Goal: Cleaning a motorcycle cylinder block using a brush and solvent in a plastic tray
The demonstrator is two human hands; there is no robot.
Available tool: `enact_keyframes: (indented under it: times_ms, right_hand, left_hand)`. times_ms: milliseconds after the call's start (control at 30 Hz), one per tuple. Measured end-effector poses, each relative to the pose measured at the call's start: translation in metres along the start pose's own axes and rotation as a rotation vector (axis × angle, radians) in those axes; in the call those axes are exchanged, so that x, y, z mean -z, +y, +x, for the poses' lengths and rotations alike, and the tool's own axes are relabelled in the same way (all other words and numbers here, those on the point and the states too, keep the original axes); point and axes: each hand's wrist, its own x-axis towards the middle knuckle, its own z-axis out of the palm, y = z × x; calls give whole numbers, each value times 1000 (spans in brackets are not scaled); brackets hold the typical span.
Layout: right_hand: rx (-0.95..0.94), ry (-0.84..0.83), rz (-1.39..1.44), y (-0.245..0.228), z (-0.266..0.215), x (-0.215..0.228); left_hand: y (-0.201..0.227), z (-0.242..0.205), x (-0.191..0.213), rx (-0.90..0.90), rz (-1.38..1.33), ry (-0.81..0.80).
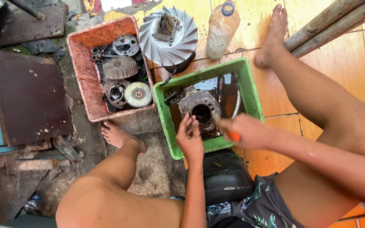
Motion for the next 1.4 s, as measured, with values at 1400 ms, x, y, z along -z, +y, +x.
enact_keyframes:
  times_ms: [1400]
  right_hand:
    - [240,-53,-509,-43,37,-40]
  left_hand:
    - [-94,18,5,75,50,85]
